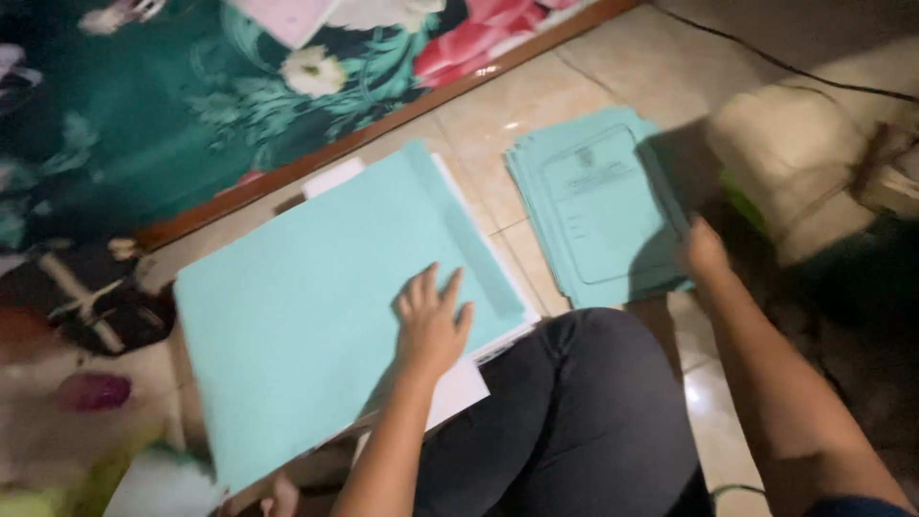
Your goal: Folding light blue paper document covers along a pre-scored line and stacking them neatly on the floor.
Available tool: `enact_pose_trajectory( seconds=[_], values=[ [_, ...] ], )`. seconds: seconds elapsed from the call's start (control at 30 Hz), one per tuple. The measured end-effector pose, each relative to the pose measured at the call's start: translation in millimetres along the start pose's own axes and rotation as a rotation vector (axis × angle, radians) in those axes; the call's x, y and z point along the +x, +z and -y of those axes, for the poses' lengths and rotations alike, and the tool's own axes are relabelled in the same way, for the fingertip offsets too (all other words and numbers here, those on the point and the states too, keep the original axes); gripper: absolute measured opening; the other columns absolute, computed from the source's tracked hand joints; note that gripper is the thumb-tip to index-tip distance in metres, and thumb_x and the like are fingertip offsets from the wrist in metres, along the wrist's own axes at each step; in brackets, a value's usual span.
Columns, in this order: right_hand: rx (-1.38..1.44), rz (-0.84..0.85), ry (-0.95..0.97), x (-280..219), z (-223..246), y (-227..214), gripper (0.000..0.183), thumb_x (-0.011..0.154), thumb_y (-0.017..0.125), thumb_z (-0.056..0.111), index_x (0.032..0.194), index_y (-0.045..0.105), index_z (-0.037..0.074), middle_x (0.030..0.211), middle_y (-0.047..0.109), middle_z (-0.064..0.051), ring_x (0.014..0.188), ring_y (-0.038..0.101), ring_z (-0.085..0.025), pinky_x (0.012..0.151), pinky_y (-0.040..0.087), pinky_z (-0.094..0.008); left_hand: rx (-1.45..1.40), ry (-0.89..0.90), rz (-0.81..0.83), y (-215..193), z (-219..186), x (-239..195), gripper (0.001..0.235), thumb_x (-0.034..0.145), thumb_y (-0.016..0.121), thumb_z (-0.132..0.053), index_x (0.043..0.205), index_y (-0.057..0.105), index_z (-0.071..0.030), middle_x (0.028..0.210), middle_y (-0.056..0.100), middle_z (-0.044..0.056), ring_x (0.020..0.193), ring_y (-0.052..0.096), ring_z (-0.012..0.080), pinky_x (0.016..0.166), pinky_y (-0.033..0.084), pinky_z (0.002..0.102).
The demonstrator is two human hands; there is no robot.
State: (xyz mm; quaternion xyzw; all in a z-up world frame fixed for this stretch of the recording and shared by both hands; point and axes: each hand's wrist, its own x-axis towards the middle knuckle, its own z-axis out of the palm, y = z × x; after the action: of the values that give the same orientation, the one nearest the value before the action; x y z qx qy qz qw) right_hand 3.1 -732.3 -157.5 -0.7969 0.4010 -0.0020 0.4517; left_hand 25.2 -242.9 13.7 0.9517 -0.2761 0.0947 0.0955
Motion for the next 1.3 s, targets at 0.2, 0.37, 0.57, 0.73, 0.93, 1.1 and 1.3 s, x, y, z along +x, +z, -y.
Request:
enact_pose_trajectory(
  seconds=[0.2, 0.37, 0.57, 0.73, 0.93, 1.1, 1.3],
  values=[
    [-0.751, -0.041, -0.537, -76.2, 103.5, 75.0, 0.07, 0.093, 0.07, 0.037, 0.15, 0.056, -0.001, 0.126, 0.064, -0.032, 0.114, 0.065, -0.055, 0.091, 0.053, -0.066, -0.194, -0.016, 0.044, 20.7, 5.9, -2.0, 0.051, 0.1, 0.055, -0.04, 0.148, 0.055, -0.025, 0.155, 0.042, 0.019, 0.143, 0.036, 0.0387, 0.109, 0.03, 0.059],
    [-0.61, 0.207, -0.559, -239.4, 223.4, 117.2, 0.043, 0.095, 0.064, 0.029, 0.133, 0.066, 0.009, 0.114, 0.07, -0.017, 0.11, 0.07, -0.04, 0.085, 0.06, -0.054, -0.254, -0.087, 0.148, 21.0, 9.5, 1.3, 0.045, 0.097, 0.057, -0.038, 0.137, 0.063, -0.019, 0.162, 0.032, 0.015, 0.149, 0.029, 0.0367, 0.115, 0.027, 0.06],
    [-0.794, -0.025, -0.838, -235.8, 189.7, 157.3, 0.046, 0.094, 0.061, 0.029, 0.131, 0.067, 0.002, 0.114, 0.066, -0.016, 0.105, 0.071, -0.038, 0.079, 0.063, -0.048, -0.328, -0.076, 0.108, 24.3, 17.5, -6.1, 0.054, 0.097, 0.058, -0.034, 0.149, 0.051, -0.022, 0.161, 0.035, 0.012, 0.15, 0.03, 0.0338, 0.116, 0.028, 0.059],
    [-0.919, -0.165, -0.941, -283.6, 200.5, 156.3, 0.061, 0.091, 0.061, 0.025, 0.142, 0.056, -0.007, 0.119, 0.063, -0.023, 0.108, 0.067, -0.043, 0.079, 0.063, -0.051, -0.407, -0.067, 0.031, 32.2, 23.4, -5.6, 0.042, 0.103, 0.049, -0.032, 0.141, 0.058, -0.019, 0.155, 0.045, 0.011, 0.147, 0.037, 0.0305, 0.113, 0.032, 0.054],
    [-0.971, -0.089, -1.028, -303.1, 205.0, 150.1, 0.039, 0.098, 0.056, 0.024, 0.135, 0.066, 0.015, 0.132, 0.062, -0.005, 0.133, 0.055, -0.029, 0.097, 0.054, -0.044, -0.537, -0.096, 0.02, 15.7, 24.1, -12.3, 0.058, 0.102, 0.046, -0.013, 0.159, 0.038, -0.022, 0.157, 0.043, 0.018, 0.145, 0.041, 0.0441, 0.112, 0.034, 0.067],
    [-1.039, -0.058, -1.154, -305.3, 214.8, 138.9, 0.031, 0.105, 0.051, 0.029, 0.12, 0.075, 0.019, 0.131, 0.073, 0.0, 0.135, 0.058, -0.023, 0.1, 0.052, -0.047, -0.398, -0.069, 0.075, 26.1, 22.5, -10.8, 0.049, 0.098, 0.053, -0.018, 0.147, 0.056, -0.019, 0.16, 0.046, 0.008, 0.154, 0.029, 0.0375, 0.116, 0.029, 0.065],
    [-1.394, -0.133, -1.411, -183.9, 239.8, 188.2, 0.06, 0.098, 0.047, 0.041, 0.154, 0.048, 0.019, 0.162, 0.047, -0.002, 0.154, 0.036, -0.026, 0.111, 0.044, -0.049, -0.412, -0.127, -0.042, 29.7, 24.8, -8.4, 0.04, 0.09, 0.058, -0.033, 0.115, 0.074, -0.008, 0.14, 0.066, 0.012, 0.148, 0.042, 0.0341, 0.115, 0.03, 0.063]
  ],
)
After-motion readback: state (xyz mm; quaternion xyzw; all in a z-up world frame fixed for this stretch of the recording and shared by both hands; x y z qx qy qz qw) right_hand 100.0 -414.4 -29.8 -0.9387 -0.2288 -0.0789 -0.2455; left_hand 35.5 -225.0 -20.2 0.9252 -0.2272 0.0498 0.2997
